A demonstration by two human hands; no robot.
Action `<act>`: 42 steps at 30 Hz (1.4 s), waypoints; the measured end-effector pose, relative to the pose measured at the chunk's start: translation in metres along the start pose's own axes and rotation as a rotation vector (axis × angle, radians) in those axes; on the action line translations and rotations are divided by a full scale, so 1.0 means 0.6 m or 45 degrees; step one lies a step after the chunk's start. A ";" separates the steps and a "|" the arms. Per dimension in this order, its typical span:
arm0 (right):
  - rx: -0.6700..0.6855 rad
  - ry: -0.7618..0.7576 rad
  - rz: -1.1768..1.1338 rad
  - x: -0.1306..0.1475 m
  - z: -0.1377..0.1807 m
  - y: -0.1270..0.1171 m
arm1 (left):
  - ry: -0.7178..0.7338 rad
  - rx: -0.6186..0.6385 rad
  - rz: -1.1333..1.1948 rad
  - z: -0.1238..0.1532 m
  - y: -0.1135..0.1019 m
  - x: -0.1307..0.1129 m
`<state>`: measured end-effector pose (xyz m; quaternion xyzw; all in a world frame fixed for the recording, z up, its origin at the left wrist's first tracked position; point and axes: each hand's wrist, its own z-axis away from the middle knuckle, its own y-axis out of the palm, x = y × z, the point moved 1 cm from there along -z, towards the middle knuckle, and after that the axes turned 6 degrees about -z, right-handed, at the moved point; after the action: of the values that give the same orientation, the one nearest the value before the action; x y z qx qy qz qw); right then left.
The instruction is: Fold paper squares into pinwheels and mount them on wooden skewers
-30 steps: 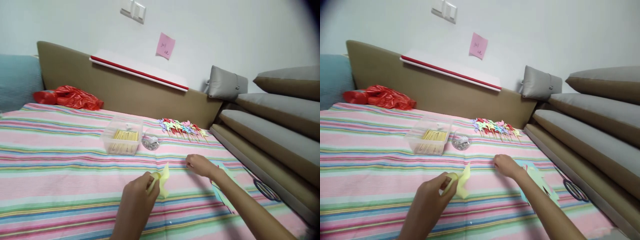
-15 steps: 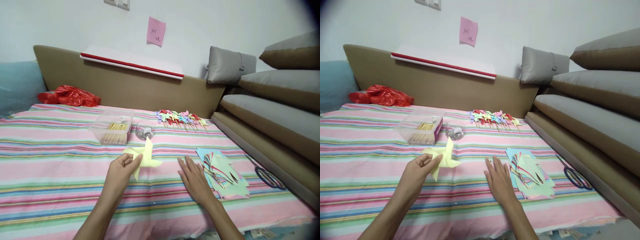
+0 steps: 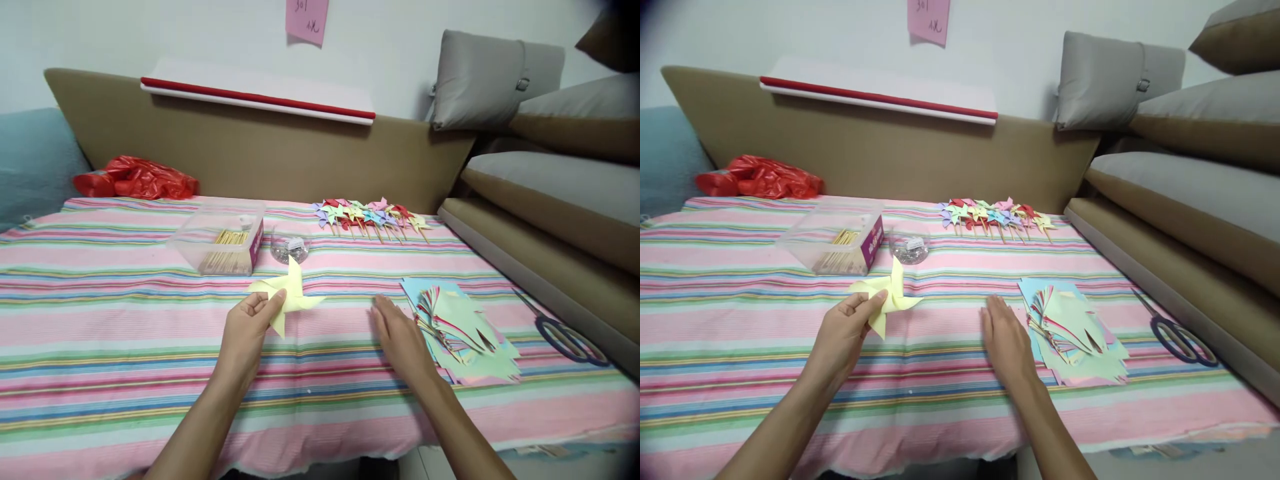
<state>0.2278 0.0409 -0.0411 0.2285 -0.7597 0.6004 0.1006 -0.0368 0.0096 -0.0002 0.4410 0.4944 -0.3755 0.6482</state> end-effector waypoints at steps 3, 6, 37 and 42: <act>-0.150 0.085 -0.092 0.003 0.000 -0.025 | 0.052 0.009 -0.076 0.004 0.010 0.002; -0.302 0.068 -0.393 0.017 0.006 -0.040 | 0.120 0.027 -0.196 0.013 0.022 0.000; -0.072 -0.334 -0.947 0.138 0.038 -0.053 | -0.016 0.177 -0.177 0.065 0.074 0.012; -0.016 -0.311 -0.963 0.136 0.038 -0.049 | -0.035 0.204 -0.158 0.065 0.072 0.017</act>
<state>0.1729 -0.0043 0.0134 0.5613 -0.6319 0.4847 0.2251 0.0177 -0.0132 0.0031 0.4546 0.4803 -0.4593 0.5930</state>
